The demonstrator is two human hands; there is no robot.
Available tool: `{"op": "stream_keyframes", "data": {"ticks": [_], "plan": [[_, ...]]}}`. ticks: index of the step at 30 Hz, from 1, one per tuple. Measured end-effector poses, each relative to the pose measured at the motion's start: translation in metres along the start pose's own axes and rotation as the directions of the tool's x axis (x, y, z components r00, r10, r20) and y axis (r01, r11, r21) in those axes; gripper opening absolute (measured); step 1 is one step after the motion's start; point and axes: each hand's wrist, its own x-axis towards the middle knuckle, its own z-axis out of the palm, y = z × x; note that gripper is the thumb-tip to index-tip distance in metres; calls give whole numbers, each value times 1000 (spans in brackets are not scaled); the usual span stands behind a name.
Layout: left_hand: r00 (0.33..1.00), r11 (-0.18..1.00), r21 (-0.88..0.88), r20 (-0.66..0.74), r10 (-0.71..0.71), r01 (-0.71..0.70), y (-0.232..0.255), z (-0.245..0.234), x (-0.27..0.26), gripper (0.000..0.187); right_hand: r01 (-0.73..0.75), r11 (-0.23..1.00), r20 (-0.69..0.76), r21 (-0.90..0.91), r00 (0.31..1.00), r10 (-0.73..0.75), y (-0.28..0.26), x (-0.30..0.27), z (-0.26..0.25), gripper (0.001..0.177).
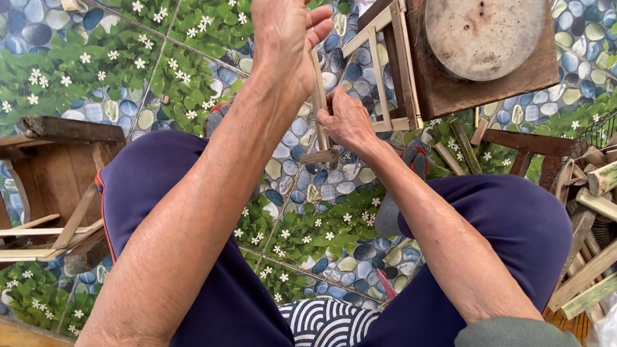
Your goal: The person assembles a small bamboo chair by fitting together various bamboo pieces and frames by hand while sitting on a tiled floor.
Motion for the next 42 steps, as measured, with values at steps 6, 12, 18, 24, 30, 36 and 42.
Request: {"op": "stream_keyframes", "data": {"ticks": [6,12,18,24,30,36,42], "plan": [[1000,997,-71,-15,-28,26,11,7,-7,52,-21,999,4,-40,1000,21,2,17,18,19],[999,996,-82,-1,-42,41,7,11,-3,55,-28,999,10,15,1000,28,-8,15,14,50],[1000,997,-77,26,-10,12,-5,10,6,48,-35,999,29,6,999,35,-3,17,18,45],[1000,997,-75,9,-15,15,-10,15,11,38,0,1000,33,-19,999,1,9,26,29,30],[1000,998,-68,19,-9,11,-7,14,6,36,-7,1000,57,-20,998,8,6,24,30,23],[999,996,-89,48,5,-1,-9,12,8,36,7,1000,59,-14,998,-6,6,21,31,32],[998,995,-96,48,42,-37,-11,8,13,20,-2,999,37,38,999,0,1,18,26,26]]}}
